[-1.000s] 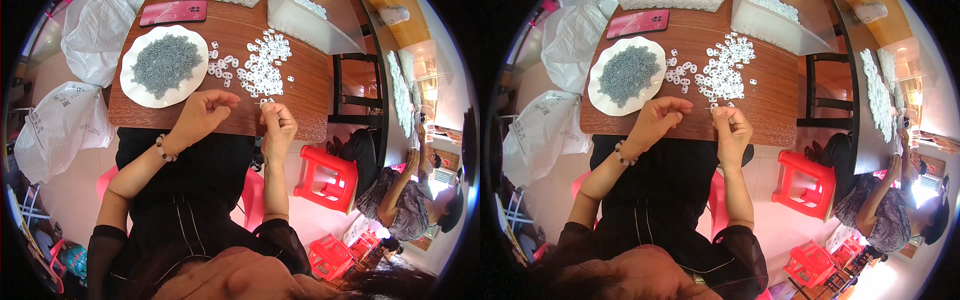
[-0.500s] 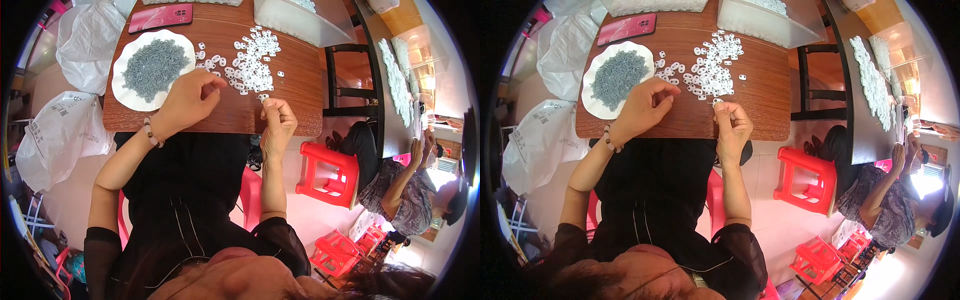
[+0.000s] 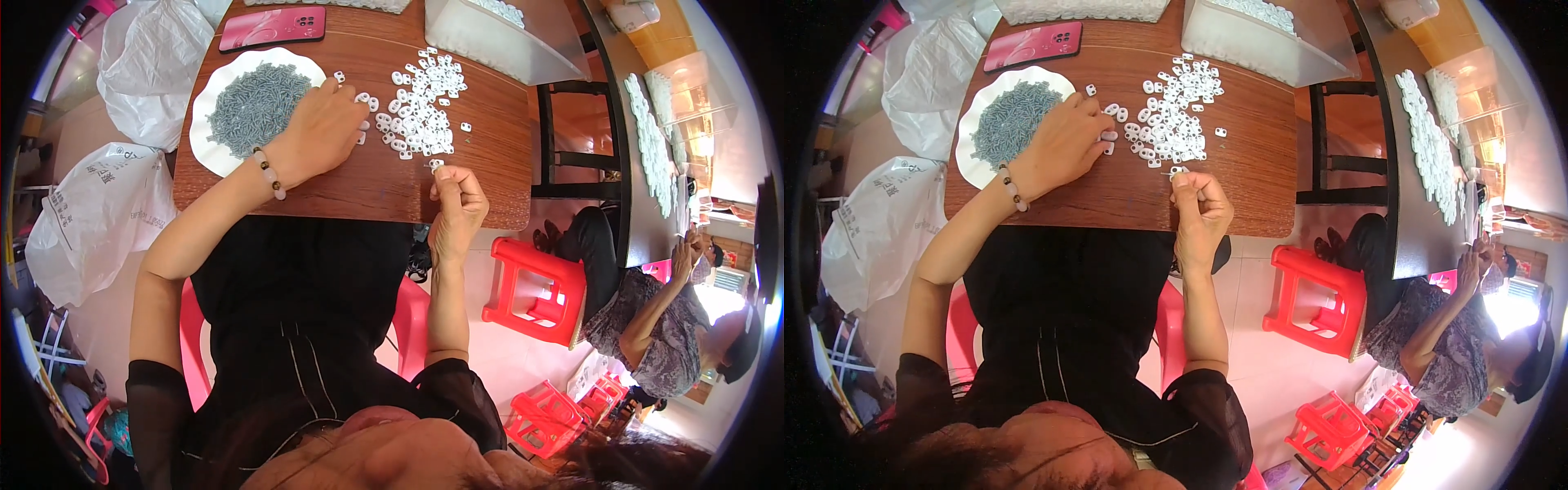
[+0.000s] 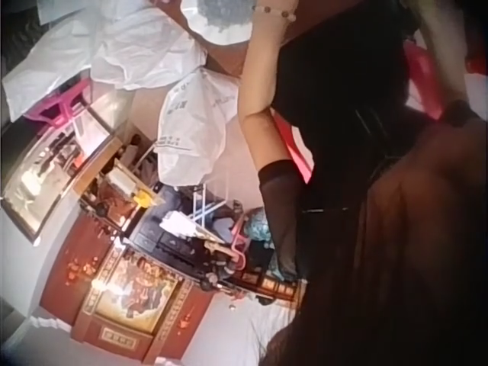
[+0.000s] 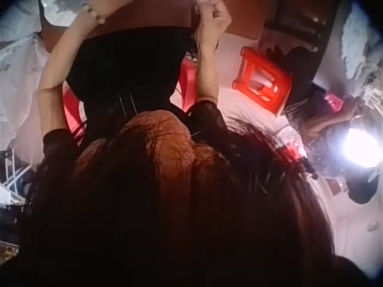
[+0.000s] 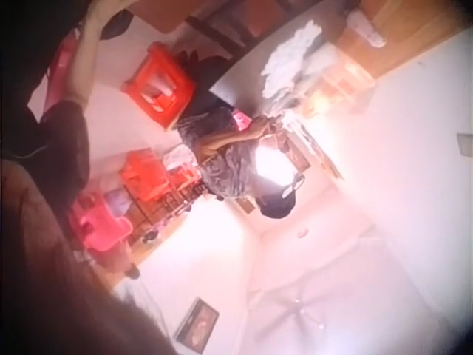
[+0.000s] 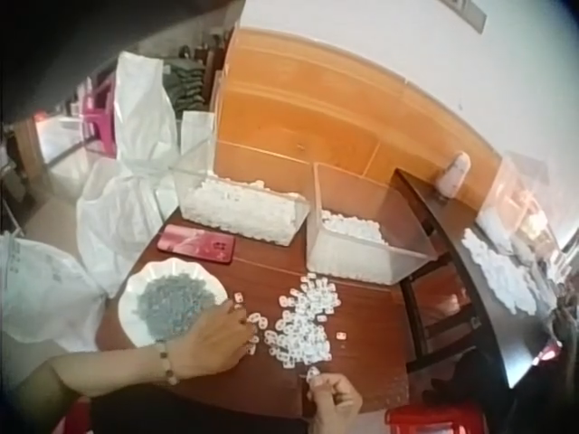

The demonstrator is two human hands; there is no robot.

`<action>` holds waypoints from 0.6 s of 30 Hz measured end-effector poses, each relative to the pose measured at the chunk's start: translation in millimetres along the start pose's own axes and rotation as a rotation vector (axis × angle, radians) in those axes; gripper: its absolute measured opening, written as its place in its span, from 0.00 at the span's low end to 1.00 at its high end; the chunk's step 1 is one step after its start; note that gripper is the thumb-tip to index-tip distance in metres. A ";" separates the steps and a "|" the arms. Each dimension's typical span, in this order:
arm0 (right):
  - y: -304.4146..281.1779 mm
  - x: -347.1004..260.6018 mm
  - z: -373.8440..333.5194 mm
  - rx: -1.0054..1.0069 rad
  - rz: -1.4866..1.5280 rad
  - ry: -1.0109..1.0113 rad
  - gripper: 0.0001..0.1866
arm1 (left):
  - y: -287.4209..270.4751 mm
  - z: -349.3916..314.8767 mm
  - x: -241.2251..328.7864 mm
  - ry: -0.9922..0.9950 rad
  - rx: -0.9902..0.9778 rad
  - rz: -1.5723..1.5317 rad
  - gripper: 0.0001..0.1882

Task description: Assembling small white plastic rings with gray inserts by hand at a workshop table.

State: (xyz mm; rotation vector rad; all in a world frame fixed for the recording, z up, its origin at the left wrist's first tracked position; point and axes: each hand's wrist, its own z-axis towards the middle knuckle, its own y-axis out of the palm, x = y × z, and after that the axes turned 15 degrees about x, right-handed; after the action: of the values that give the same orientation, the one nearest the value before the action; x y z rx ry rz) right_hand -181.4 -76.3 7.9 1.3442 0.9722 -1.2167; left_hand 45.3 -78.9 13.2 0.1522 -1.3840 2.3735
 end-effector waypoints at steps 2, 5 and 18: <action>1.5 0.2 -0.5 -0.003 -0.001 0.003 0.07 | 7.9 -1.8 -1.8 0.015 0.060 0.020 0.05; 1.6 0.9 -0.9 -0.003 -0.010 0.007 0.07 | 3.5 4.1 0.2 -0.008 -0.020 -0.026 0.04; 4.0 -2.3 -6.7 -0.023 0.027 0.041 0.07 | -10.1 -33.3 56.8 -0.702 0.029 -0.993 0.12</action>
State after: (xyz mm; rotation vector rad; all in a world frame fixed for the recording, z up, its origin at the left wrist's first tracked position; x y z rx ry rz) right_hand -176.9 -70.1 10.6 1.3649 0.9909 -1.1580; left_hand 0.3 -30.4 20.6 1.4143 -1.0976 1.5067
